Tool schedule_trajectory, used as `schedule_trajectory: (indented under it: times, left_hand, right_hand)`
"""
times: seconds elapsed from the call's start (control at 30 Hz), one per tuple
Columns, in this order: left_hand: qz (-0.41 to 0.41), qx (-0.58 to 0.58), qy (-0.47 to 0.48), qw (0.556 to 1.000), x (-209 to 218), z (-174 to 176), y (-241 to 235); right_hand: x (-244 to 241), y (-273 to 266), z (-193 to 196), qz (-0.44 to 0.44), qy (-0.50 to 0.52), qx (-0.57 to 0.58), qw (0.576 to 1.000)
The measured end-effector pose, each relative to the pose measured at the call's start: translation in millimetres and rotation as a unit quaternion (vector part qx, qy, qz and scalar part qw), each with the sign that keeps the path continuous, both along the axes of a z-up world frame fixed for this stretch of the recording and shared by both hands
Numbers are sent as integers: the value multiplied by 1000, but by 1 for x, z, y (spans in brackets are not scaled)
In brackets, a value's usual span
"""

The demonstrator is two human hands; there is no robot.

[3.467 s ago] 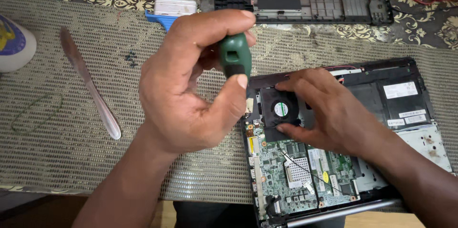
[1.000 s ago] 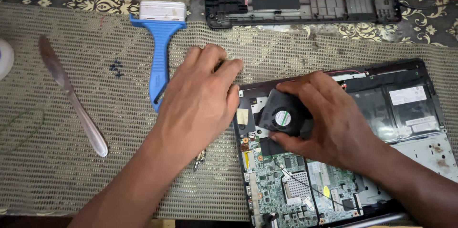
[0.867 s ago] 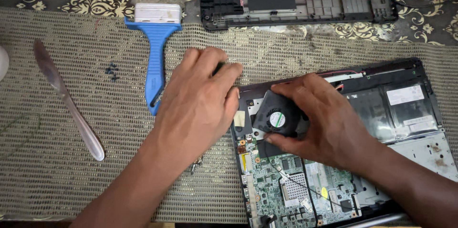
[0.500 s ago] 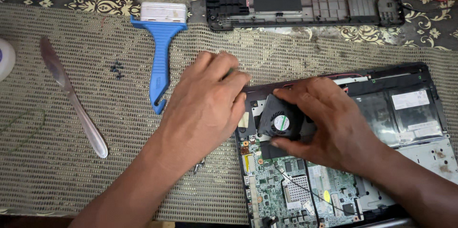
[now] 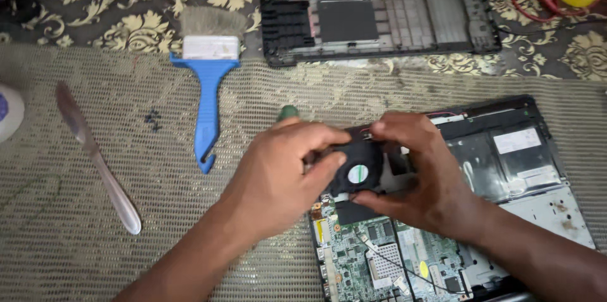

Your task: The person repeatedly removes and reinstalls a laptop cooling fan and heatsink assembly using a screwdriver. They unscrew the fan, lift it off the motherboard, then place it back and tighten the screws, repeating this cycle multiple times.

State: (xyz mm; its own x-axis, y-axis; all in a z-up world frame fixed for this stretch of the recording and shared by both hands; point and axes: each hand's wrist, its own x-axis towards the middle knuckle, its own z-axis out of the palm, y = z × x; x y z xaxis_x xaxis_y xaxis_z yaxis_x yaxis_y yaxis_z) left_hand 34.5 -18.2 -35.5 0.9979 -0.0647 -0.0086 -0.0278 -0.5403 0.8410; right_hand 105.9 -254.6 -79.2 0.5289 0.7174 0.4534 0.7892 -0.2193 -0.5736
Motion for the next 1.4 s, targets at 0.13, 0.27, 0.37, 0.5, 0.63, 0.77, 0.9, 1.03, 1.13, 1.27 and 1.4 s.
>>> schedule_trajectory:
  times: [0.13, 0.27, 0.37, 0.5, 0.63, 0.77, 0.9, 1.03, 1.13, 1.27, 1.4]
  left_hand:
    - [72, -30, 187, 979, 5, 34, -1]
    - [133, -10, 268, 954, 8, 49, -2]
    - [143, -11, 297, 944, 9, 51, -3]
    - [170, -26, 334, 927, 12, 54, -7]
    - [148, -100, 279, 944, 8, 32, 4]
    - [135, -173, 244, 945, 9, 21, 7]
    - [120, -210, 224, 944, 10, 6, 11]
    - [111, -188, 233, 948, 10, 21, 11]
    - [111, -144, 249, 951, 11, 35, 8]
    - [124, -48, 264, 955, 11, 40, 6]
    - [111, -85, 183, 973, 8, 27, 8]
  right_hand:
    - [0, 4, 5, -15, 92, 48, 995]
    - [1, 2, 14, -32, 123, 1, 992]
    - [-1, 2, 24, -37, 227, -4, 973]
    - [4, 0, 30, -24, 296, -34, 954]
    - [6, -1, 39, -28, 351, -29, 935]
    - [8, -1, 37, -45, 394, -15, 918]
    - [12, -2, 28, -27, 409, -8, 912]
    - [13, -2, 27, -14, 397, -1, 918]
    - [13, -2, 27, -3, 395, 16, 919]
    - [12, -4, 26, -13, 373, 3, 928]
    - [9, -1, 30, -11, 284, -19, 959]
